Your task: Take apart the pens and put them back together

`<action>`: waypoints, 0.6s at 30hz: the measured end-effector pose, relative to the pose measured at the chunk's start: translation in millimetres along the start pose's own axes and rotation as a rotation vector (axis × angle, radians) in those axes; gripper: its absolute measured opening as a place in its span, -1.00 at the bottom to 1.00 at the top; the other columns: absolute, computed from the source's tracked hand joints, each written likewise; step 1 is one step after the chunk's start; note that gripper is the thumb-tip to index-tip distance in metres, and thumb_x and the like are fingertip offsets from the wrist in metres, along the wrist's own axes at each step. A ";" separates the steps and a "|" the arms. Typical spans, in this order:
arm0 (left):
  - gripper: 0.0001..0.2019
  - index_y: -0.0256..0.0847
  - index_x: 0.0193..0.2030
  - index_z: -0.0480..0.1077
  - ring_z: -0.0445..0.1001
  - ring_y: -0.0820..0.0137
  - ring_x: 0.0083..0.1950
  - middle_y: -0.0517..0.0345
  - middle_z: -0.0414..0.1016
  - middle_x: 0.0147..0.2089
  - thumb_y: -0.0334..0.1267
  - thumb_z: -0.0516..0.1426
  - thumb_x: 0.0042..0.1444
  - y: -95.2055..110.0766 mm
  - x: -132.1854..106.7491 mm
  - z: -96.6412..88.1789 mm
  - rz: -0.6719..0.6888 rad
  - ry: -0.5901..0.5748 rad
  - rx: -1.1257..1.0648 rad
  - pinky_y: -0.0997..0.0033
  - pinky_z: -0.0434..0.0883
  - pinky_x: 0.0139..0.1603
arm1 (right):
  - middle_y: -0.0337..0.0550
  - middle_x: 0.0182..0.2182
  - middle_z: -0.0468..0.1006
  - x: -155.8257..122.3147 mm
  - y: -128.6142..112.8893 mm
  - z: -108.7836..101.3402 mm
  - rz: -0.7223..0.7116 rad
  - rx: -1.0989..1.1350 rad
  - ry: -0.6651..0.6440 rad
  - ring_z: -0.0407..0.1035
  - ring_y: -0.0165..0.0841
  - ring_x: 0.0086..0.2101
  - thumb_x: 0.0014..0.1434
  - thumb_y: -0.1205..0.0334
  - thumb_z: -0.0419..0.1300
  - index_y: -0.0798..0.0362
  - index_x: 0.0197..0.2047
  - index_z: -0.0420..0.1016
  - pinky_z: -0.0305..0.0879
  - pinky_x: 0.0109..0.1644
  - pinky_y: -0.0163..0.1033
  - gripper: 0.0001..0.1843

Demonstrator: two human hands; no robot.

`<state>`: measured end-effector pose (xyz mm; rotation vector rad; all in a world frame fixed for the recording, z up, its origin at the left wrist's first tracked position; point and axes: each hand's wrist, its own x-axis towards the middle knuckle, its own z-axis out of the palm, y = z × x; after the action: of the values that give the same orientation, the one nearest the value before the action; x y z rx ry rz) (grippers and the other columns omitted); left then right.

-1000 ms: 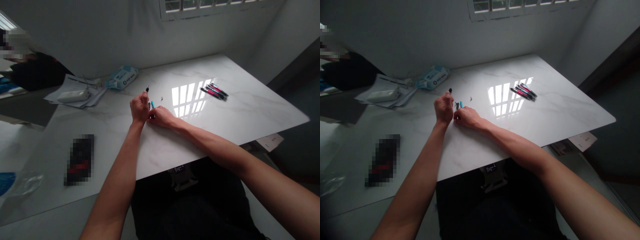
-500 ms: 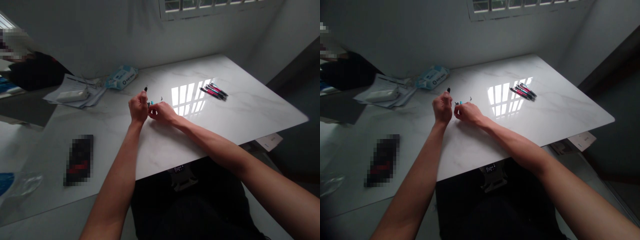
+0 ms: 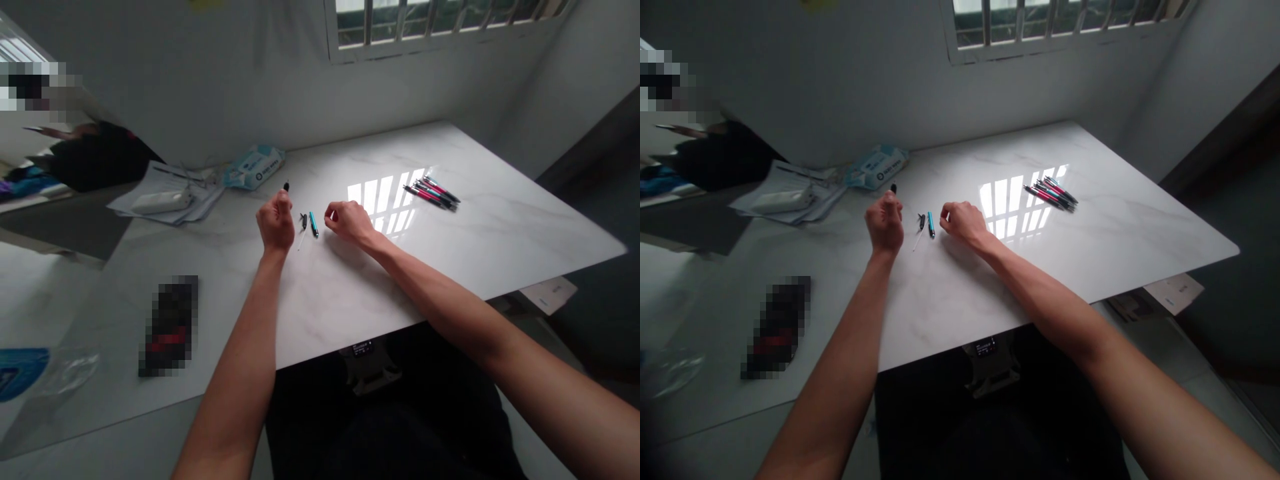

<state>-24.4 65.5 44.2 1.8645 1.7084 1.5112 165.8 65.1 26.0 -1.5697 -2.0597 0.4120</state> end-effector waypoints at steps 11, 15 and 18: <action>-0.47 -0.11 -0.47 0.26 0.25 0.38 -0.46 0.20 0.24 -0.55 0.12 -0.10 0.48 -2.1 1.1 -3.4 0.015 0.011 0.013 0.35 0.16 -0.35 | -0.07 -0.17 0.74 -1.6 -8.0 18.9 -0.060 -0.030 -0.108 0.58 -0.23 -0.15 0.37 0.24 0.21 -0.04 0.00 0.75 0.40 0.00 -0.23 -0.73; -0.45 -0.11 -0.52 0.27 0.24 0.36 -0.46 0.17 0.26 -0.57 0.17 -0.06 0.42 -7.5 8.7 -15.4 -0.004 -0.033 0.111 0.34 0.11 -0.37 | -0.10 -0.16 0.75 -1.5 -11.0 21.0 -0.064 -0.011 -0.114 0.58 -0.25 -0.15 0.37 0.23 0.24 -0.06 0.00 0.75 0.40 0.00 -0.24 -0.75; -0.42 -0.11 -0.60 0.32 0.24 0.33 -0.51 0.13 0.28 -0.63 0.24 0.04 0.32 -16.8 16.6 -28.8 -0.033 -0.256 0.205 0.33 0.06 -0.42 | -0.13 -0.19 0.74 -1.8 -11.8 20.8 -0.067 -0.002 -0.109 0.58 -0.25 -0.16 0.37 0.23 0.23 -0.07 0.01 0.74 0.40 -0.01 -0.25 -0.74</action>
<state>-59.8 71.1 54.3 2.0140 1.8163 1.0632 144.9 61.4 14.7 -1.5044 -2.1885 0.4804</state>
